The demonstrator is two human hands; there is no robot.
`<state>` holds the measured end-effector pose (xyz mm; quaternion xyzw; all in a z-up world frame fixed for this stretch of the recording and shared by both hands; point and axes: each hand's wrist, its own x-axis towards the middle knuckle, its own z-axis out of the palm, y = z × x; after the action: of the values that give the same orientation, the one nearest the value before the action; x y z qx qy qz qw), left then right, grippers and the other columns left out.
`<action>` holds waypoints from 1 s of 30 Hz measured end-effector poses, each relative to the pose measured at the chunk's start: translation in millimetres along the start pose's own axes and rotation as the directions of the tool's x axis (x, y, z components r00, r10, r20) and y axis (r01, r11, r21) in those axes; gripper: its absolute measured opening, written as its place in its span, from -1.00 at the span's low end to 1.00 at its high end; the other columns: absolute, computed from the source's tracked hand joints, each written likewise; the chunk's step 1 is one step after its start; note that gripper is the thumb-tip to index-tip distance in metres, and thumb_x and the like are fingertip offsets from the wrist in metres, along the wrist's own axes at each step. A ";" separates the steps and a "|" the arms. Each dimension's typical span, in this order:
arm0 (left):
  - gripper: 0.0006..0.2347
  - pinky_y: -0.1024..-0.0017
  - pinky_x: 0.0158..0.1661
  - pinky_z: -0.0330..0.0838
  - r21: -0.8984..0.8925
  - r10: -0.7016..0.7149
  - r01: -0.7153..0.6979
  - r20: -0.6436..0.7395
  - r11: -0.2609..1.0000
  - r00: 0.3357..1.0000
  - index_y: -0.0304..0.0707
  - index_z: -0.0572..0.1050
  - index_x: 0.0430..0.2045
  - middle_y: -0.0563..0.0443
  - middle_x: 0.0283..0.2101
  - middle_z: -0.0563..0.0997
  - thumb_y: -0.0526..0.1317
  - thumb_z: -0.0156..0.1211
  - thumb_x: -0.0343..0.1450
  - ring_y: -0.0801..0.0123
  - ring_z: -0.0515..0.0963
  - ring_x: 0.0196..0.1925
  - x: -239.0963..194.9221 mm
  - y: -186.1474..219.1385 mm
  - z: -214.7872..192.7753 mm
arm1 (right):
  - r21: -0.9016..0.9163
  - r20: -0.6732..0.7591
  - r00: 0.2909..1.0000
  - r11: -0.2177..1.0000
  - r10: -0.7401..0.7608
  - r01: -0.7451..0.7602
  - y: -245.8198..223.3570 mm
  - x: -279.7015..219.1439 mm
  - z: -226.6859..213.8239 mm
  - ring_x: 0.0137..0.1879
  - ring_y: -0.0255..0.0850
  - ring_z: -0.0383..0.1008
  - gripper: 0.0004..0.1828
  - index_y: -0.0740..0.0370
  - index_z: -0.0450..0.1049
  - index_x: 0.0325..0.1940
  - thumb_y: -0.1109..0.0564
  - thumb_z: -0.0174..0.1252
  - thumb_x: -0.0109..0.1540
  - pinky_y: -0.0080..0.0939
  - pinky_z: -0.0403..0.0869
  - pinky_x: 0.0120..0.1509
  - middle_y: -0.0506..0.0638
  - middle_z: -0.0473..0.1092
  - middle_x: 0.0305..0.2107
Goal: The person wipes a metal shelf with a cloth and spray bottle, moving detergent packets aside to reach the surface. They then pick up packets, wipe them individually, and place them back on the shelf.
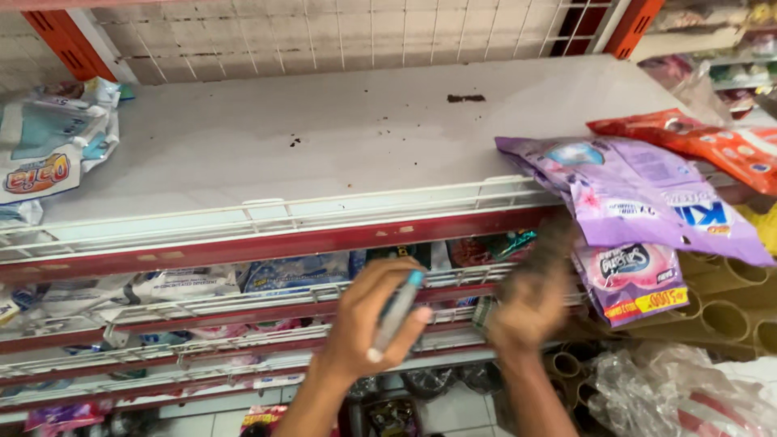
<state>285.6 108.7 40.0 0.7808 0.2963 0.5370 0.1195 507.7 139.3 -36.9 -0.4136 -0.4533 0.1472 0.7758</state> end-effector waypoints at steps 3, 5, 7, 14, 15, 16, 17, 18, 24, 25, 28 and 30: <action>-0.70 0.08 0.25 0.44 0.159 0.024 -0.009 -0.096 0.987 0.995 -0.46 0.59 -0.22 -0.31 0.05 0.62 -0.10 0.17 0.43 -0.09 0.59 0.19 -12.5 3.8 -25.9 | -0.445 0.337 0.878 0.764 -0.341 0.467 -9.1 -15.0 69.0 0.73 0.19 -0.50 -0.29 0.13 -0.20 0.68 0.18 -0.09 0.49 0.32 -0.40 0.76 0.31 -0.33 0.60; -0.67 0.04 0.29 0.39 0.206 -0.008 0.044 -0.172 0.978 0.985 -0.46 0.60 -0.20 -0.31 0.07 0.60 -0.08 0.13 0.43 -0.12 0.54 0.25 -20.1 12.9 -41.7 | -0.378 0.387 0.829 0.750 -0.404 0.542 -20.1 -31.3 94.0 0.72 0.23 -0.41 -0.34 0.16 -0.05 0.65 0.24 -0.10 0.46 0.29 -0.47 0.72 0.29 -0.19 0.57; -0.68 0.05 0.29 0.41 0.226 -0.016 0.063 -0.205 0.972 0.979 -0.45 0.59 -0.23 -0.27 0.04 0.61 -0.09 0.13 0.42 -0.08 0.56 0.24 -20.9 12.4 -48.0 | -0.320 0.638 0.624 0.581 -0.452 0.748 -19.0 -32.2 101.8 0.70 0.09 -0.24 -0.38 0.16 0.18 0.57 0.28 -0.01 0.40 0.29 -0.40 0.70 0.14 0.05 0.53; -0.71 -0.13 0.39 0.29 0.205 0.034 -0.007 -0.130 0.979 0.991 -0.40 0.60 -0.23 -0.25 0.07 0.58 -0.10 0.17 0.39 -0.10 0.53 0.25 -8.1 9.2 -8.3 | -0.432 0.618 0.566 0.365 -0.546 0.825 25.4 39.8 17.6 0.60 0.06 -0.01 -0.41 0.08 0.36 0.46 0.28 0.09 0.31 0.20 -0.21 0.68 0.08 0.20 0.42; -0.71 -0.16 0.39 0.25 0.190 0.035 -0.015 -0.104 0.982 0.994 -0.41 0.60 -0.23 -0.26 0.08 0.57 -0.11 0.19 0.38 -0.11 0.53 0.26 -5.0 10.0 -2.8 | -0.495 0.576 0.603 0.352 -0.552 0.794 29.2 52.4 0.2 0.53 0.18 0.11 -0.44 0.15 0.38 0.41 0.31 0.08 0.29 0.22 -0.07 0.63 0.16 0.29 0.35; -0.71 -0.19 0.40 0.21 0.175 0.036 -0.022 -0.078 0.984 0.996 -0.43 0.61 -0.23 -0.26 0.09 0.57 -0.12 0.21 0.37 -0.12 0.52 0.26 -1.4 10.2 2.2 | -0.491 0.497 0.739 0.555 -0.454 0.672 31.1 63.9 -16.2 0.35 0.03 0.32 -0.41 0.16 0.38 0.44 0.33 0.02 0.29 0.11 0.19 0.50 0.08 0.41 0.18; -0.70 -0.22 0.40 0.17 0.161 0.034 -0.025 -0.051 0.987 0.998 -0.44 0.61 -0.23 -0.27 0.10 0.56 -0.12 0.23 0.36 -0.13 0.51 0.27 1.1 11.4 6.9 | -0.462 0.425 0.847 0.728 -0.321 0.507 32.0 70.4 -27.2 0.16 -0.13 0.52 -0.38 0.17 0.39 0.48 0.35 -0.04 0.30 -0.01 0.45 0.36 -0.01 0.53 0.00; -0.71 -0.23 0.41 0.15 0.151 0.040 -0.034 -0.034 0.988 0.999 -0.43 0.61 -0.23 -0.27 0.11 0.56 -0.13 0.24 0.36 -0.14 0.50 0.28 3.5 12.7 12.2 | -0.504 0.384 0.834 0.667 -0.397 0.549 32.0 74.1 -32.3 0.16 -0.03 0.49 -0.43 0.17 0.39 0.40 0.36 -0.02 0.28 0.04 0.43 0.34 0.08 0.51 -0.01; -0.70 -0.31 0.43 0.08 0.116 0.098 -0.100 0.026 0.988 0.995 -0.45 0.60 -0.23 -0.28 0.15 0.53 -0.13 0.28 0.34 -0.18 0.45 0.35 20.5 20.6 36.4 | -0.516 0.239 0.919 0.761 -0.312 0.393 2.2 49.7 0.3 0.13 0.12 0.48 -0.58 0.21 0.43 0.26 0.36 -0.04 0.32 0.08 0.42 0.28 0.18 0.50 -0.02; -0.69 -0.32 0.43 0.07 0.117 0.106 -0.109 0.033 0.987 0.994 -0.47 0.60 -0.22 -0.30 0.16 0.53 -0.13 0.28 0.34 -0.19 0.44 0.36 23.5 21.5 40.1 | -0.413 0.266 0.924 0.834 -0.274 0.366 -3.5 44.0 4.0 0.09 0.08 0.49 -0.51 0.31 0.37 0.36 0.36 -0.10 0.33 0.07 0.43 0.25 0.17 0.49 -0.02; -0.68 -0.34 0.40 0.07 0.127 0.120 -0.128 0.073 0.984 0.990 -0.48 0.59 -0.24 -0.32 0.18 0.51 -0.11 0.29 0.33 -0.22 0.42 0.37 34.3 22.0 55.1 | -0.393 0.528 0.635 0.501 -0.563 0.771 -5.7 51.6 -3.3 0.16 0.31 0.45 -0.51 0.24 0.52 0.17 0.34 0.05 0.14 0.20 0.42 0.23 0.31 0.48 0.01; -0.68 -0.35 0.39 0.07 0.119 0.129 -0.140 0.095 0.983 0.987 -0.47 0.59 -0.24 -0.34 0.18 0.50 -0.11 0.29 0.33 -0.23 0.41 0.37 39.5 24.0 69.0 | -0.367 0.653 0.579 0.465 -0.488 0.806 -1.3 69.3 -31.2 0.02 0.05 0.55 -0.47 0.12 0.60 0.16 0.30 0.13 0.10 0.07 0.44 0.07 0.11 0.54 -0.07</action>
<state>366.2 122.0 55.2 0.8276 0.2706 0.4896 0.0464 571.1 164.4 -3.4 -0.3880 -0.7683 -0.2387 0.4497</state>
